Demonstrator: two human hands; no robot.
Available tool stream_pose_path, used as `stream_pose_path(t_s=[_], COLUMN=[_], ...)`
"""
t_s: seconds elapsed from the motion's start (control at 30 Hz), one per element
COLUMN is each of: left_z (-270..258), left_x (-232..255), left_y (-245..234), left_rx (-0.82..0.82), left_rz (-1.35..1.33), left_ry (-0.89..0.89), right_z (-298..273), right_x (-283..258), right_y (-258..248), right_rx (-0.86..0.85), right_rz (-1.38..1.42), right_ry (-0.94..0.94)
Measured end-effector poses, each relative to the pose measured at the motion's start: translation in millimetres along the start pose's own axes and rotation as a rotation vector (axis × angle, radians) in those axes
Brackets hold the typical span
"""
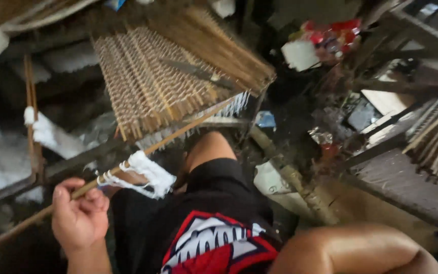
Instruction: Wrapping and looping white string around a wooden stick to create a woven pattern as part of a traditional craft.
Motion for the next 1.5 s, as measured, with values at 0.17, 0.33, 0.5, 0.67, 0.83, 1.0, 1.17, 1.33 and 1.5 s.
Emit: stream_pose_path(t_s=[0.17, 0.33, 0.5, 0.67, 0.83, 1.0, 1.17, 1.33, 1.5], left_z=[-2.6, 0.9, -10.9, -22.2, -24.9, -30.4, -27.4, -38.8, -46.7], left_x=[-6.3, -14.1, -24.5, -35.4, -36.7, -27.5, -28.2, -7.7, -10.2], left_y=[0.5, 15.9, 41.2, 73.5, 85.9, 92.5, 91.2, 113.3, 130.0], left_rx=[-0.048, 0.016, -0.005, -0.161, -0.146, -0.164, -0.197, -0.317, -0.39], left_rz=[-0.02, -0.023, -0.049, -0.045, -0.043, -0.012, 0.094, 0.243, 0.167], left_ry=[-0.023, -0.026, -0.025, -0.051, -0.005, -0.013, 0.05, 0.098, 0.112], right_z=[3.7, -10.3, -48.2, -28.1, -1.3, 25.9, 27.1, 26.9, 24.0], right_x=[-10.0, 22.8, 26.5, 35.6, 89.1, 87.9, 89.7, 83.5, 90.9], right_y=[-3.1, 5.0, -37.5, -123.6, -135.8, -133.2, -139.0, -138.8, -141.1], right_rx=[-0.015, 0.019, 0.276, 0.718, 0.79, 0.81, 0.813, 0.82, 0.865], right_rz=[0.08, -0.167, -0.151, -0.217, -0.421, -0.27, -0.267, -0.226, -0.163], right_ry=[-0.084, -0.252, -0.138, 0.117, 0.225, 0.185, 0.127, 0.114, 0.158])
Point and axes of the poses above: each hand's wrist, its own z-axis towards the middle knuckle, its own y-axis out of the palm, x = y × z, the point moved 7 cm from there along z, towards the middle knuckle, and after that the axes turned 1 degree about y, right-handed, at the moved point
